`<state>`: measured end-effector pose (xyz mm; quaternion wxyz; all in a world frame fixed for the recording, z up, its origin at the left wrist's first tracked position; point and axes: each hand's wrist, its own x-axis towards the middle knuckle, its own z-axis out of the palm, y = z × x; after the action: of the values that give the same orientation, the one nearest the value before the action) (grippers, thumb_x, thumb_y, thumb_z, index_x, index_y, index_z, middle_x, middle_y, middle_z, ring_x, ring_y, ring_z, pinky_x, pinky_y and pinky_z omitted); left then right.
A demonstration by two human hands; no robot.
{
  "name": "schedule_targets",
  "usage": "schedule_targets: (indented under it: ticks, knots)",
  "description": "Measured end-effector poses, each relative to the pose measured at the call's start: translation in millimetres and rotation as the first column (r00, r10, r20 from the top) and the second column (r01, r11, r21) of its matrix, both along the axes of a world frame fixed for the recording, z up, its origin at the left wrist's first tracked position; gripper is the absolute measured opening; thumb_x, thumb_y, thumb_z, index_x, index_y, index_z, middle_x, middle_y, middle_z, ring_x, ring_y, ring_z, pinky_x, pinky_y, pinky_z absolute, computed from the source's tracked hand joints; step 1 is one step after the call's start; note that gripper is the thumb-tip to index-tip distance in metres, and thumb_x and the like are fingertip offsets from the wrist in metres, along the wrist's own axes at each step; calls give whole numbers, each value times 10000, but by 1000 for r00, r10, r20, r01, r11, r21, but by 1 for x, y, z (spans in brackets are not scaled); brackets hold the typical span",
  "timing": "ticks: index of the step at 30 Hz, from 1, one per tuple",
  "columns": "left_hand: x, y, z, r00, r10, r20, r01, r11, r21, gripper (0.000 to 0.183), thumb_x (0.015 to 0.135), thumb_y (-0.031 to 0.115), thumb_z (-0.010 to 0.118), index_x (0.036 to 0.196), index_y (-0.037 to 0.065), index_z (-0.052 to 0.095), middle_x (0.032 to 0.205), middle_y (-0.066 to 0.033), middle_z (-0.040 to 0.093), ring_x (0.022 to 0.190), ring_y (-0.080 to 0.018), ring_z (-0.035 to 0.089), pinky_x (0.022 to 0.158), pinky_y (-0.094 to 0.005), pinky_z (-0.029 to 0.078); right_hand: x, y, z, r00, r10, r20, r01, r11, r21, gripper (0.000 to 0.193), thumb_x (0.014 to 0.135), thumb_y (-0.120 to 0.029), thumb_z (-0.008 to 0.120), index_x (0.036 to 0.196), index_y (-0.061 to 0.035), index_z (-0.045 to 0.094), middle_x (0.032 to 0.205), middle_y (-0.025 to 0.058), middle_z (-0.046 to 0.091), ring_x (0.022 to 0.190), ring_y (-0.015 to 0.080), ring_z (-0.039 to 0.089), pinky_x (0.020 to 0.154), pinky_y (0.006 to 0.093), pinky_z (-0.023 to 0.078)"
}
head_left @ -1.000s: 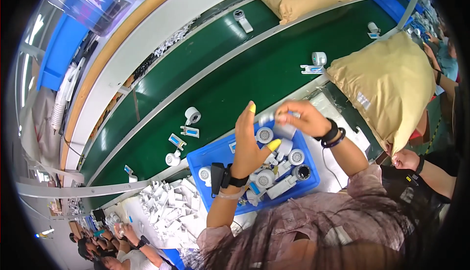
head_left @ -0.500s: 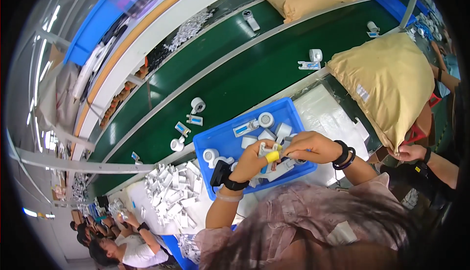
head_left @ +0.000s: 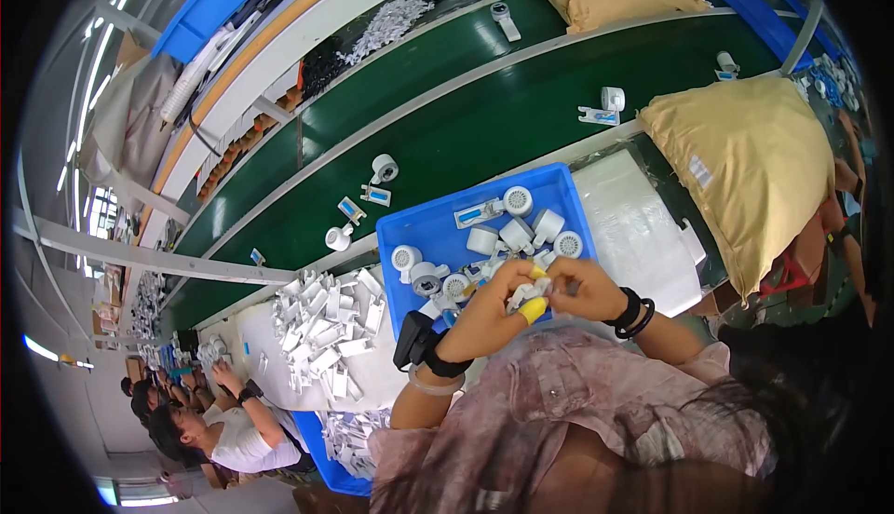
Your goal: The person assembles small fans by picking up a motor and a white plastic housing, fitting them together, and placing the unit onto a green conveyor belt.
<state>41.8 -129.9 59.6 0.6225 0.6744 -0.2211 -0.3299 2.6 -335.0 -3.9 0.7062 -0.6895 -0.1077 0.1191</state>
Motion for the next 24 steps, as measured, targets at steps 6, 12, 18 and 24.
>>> schedule_targets:
  ticks: [6,12,18,24]
  knots:
    - [-10,5,-39,938,223,-265,-267,953,-142,283,979,104,450,1255,46,432,994,-101,619,758,-142,613,670,-265,522,-2,10,-3,861,-366,352,410,910,-57,133,807,38,656,923,-3,605,795,58,640,685,99,625,601,227,477]
    - [-19,-2,-57,869,341,-358,-407,905,-124,259,947,73,469,1206,59,453,908,-86,611,664,-124,595,552,-269,525,-9,12,0,787,-315,531,454,878,-152,147,813,39,660,951,-2,636,853,93,648,723,174,630,640,264,485]
    - [-26,-8,-48,911,353,-214,-382,917,-114,352,824,-55,456,1166,29,454,908,-72,600,669,-116,588,559,-247,518,-9,17,9,709,-214,672,411,900,-147,159,760,47,688,904,-10,653,855,96,657,771,243,628,666,309,489]
    - [-36,-9,-43,907,418,-53,-421,906,-51,367,794,-14,524,1156,7,462,915,-77,603,760,-132,612,630,-259,498,-12,19,8,687,-211,695,435,886,-161,177,725,60,689,879,-19,653,874,101,675,782,269,624,689,339,491]
